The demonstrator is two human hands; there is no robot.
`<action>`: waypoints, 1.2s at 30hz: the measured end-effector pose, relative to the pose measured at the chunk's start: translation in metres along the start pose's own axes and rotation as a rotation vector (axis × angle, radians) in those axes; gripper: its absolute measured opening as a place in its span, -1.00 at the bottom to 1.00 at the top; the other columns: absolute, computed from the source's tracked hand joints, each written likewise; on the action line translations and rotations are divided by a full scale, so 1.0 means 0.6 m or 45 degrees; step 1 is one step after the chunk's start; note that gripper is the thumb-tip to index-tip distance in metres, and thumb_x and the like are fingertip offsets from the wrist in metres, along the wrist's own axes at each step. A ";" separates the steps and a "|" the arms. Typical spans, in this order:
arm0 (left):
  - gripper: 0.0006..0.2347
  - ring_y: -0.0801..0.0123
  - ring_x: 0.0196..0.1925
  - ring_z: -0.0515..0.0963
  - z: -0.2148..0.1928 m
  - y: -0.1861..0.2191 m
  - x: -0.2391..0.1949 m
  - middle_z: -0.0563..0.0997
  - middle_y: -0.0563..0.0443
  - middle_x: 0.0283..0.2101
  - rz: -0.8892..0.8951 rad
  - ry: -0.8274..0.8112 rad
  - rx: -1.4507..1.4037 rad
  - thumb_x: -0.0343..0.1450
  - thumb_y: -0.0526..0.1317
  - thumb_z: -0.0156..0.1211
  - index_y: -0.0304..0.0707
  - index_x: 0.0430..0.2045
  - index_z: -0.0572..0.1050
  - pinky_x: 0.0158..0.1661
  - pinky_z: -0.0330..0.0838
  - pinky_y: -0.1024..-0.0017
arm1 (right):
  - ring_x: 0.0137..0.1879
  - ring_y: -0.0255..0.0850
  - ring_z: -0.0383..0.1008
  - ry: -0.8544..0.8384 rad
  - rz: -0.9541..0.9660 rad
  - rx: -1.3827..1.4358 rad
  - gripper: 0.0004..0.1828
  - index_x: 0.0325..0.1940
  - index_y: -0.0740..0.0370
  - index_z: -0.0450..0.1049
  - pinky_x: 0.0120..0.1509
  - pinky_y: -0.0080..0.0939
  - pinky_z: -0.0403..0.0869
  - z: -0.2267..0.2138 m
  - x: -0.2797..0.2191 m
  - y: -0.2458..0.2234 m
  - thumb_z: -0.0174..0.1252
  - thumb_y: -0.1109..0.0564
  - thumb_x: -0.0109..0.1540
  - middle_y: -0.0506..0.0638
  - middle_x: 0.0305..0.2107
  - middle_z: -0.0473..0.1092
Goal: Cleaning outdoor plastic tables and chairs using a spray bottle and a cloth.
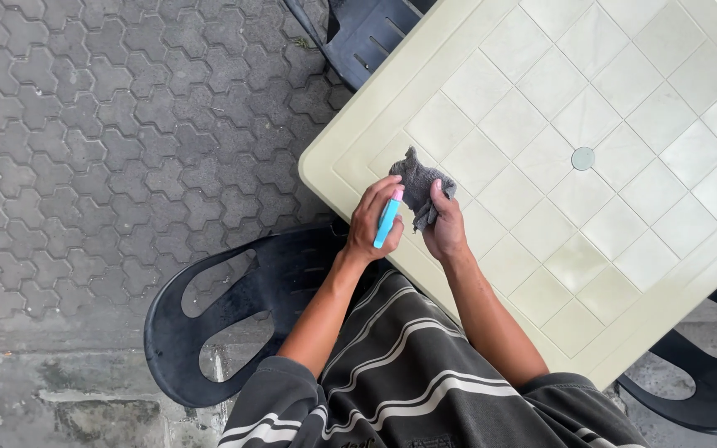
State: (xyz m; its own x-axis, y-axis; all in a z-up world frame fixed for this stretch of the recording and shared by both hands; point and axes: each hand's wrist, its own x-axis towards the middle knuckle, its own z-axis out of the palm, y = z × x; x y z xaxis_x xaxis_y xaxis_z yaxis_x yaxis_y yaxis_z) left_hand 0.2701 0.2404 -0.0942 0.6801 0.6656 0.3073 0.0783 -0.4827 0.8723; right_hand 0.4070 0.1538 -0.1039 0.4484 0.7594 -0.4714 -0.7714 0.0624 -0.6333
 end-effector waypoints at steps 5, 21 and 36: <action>-0.62 -0.13 0.26 0.50 -0.043 0.107 -0.142 0.53 -0.25 0.16 0.076 0.265 0.130 0.33 -0.44 0.07 -0.39 0.07 0.41 0.29 0.40 0.09 | 0.19 -0.13 0.50 -0.184 0.074 -0.049 -0.51 0.20 0.45 0.39 0.38 -0.08 0.41 0.012 -0.115 0.058 -0.12 -0.05 0.47 0.14 0.07 0.48; -0.71 0.06 -0.06 0.66 0.033 0.111 -0.711 0.65 -0.16 -0.13 -0.822 0.973 0.025 0.29 -0.39 0.23 -0.39 -0.10 0.49 -0.02 0.50 0.23 | 0.00 -0.36 0.44 -0.254 0.488 -0.842 -0.62 0.06 0.36 0.52 0.17 -0.32 0.38 -0.088 -0.476 0.349 0.08 -0.02 0.38 -0.06 -0.09 0.51; -0.83 0.25 -0.27 0.61 0.264 0.155 -0.798 0.62 -0.11 -0.32 -1.353 1.345 -0.229 0.30 -0.32 0.16 -0.38 -0.29 0.49 -0.20 0.45 0.31 | -0.23 -0.39 0.26 -0.503 0.690 -1.444 -0.65 -0.06 0.28 0.52 -0.14 -0.31 0.32 -0.284 -0.493 0.362 0.12 -0.08 0.35 -0.15 -0.35 0.41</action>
State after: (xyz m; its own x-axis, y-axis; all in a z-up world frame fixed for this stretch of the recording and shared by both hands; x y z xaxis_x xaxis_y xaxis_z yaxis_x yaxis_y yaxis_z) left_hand 0.0675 -0.2132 -0.2207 -0.4622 0.7796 -0.4226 0.0414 0.4950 0.8679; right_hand 0.1835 -0.1673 -0.2068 -0.1060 0.6652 -0.7392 0.0810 -0.7351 -0.6731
